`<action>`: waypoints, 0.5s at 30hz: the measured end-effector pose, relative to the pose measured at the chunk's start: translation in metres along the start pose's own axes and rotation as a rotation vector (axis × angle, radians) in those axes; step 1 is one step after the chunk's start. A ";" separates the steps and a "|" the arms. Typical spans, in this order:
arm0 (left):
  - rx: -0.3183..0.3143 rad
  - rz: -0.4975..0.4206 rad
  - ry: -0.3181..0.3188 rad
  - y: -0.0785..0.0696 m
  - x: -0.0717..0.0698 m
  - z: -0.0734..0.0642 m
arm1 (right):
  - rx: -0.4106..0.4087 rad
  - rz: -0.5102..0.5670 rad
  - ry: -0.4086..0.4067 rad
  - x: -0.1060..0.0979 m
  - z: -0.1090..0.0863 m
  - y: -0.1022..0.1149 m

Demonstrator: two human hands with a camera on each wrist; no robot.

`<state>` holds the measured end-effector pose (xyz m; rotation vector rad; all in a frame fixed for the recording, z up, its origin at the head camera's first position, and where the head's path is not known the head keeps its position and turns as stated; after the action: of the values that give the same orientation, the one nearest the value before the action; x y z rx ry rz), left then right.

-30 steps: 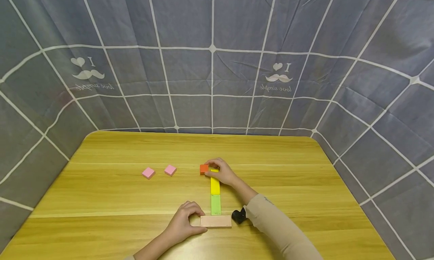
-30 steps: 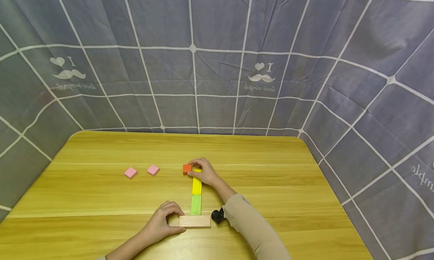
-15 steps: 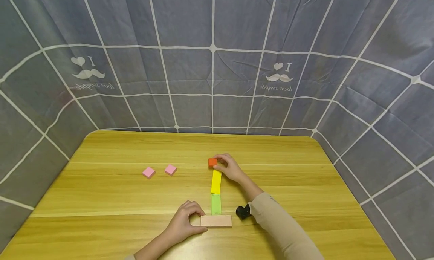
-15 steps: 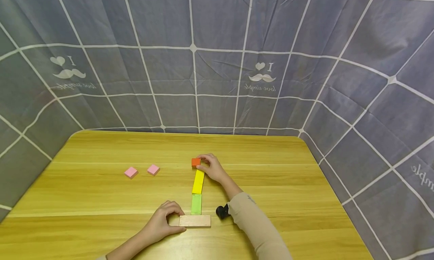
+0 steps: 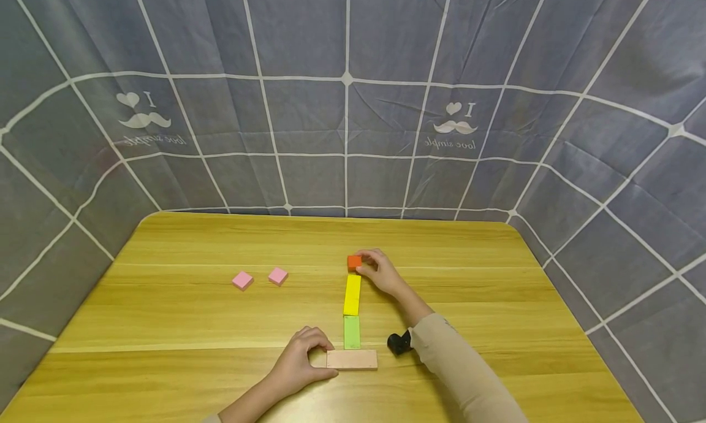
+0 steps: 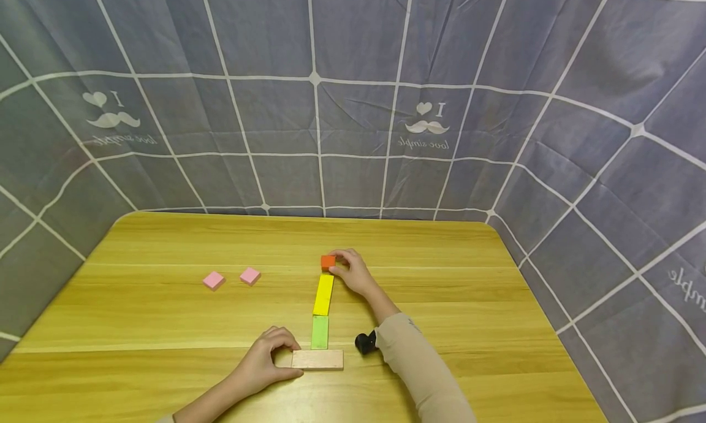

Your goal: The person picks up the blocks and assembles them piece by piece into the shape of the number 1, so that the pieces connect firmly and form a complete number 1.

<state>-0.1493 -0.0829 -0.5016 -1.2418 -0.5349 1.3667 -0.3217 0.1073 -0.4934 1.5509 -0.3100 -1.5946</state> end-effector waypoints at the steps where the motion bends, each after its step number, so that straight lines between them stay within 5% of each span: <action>1: -0.001 0.001 0.001 0.000 0.000 0.000 | 0.006 -0.005 -0.001 -0.001 0.000 -0.001; 15: -0.030 -0.003 0.007 -0.002 0.000 0.000 | 0.015 -0.037 0.007 -0.006 -0.004 -0.004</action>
<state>-0.1489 -0.0824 -0.4996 -1.2691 -0.5544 1.3553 -0.3209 0.1157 -0.4930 1.5812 -0.2916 -1.6188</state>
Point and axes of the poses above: each hand's wrist, its own z-axis towards the middle knuckle, its own x-axis out of the palm, y = z × x, the point moved 3 cm from there along z, towards the middle knuckle, and after that the axes turned 12 degrees about -z, right-handed, at the moved point
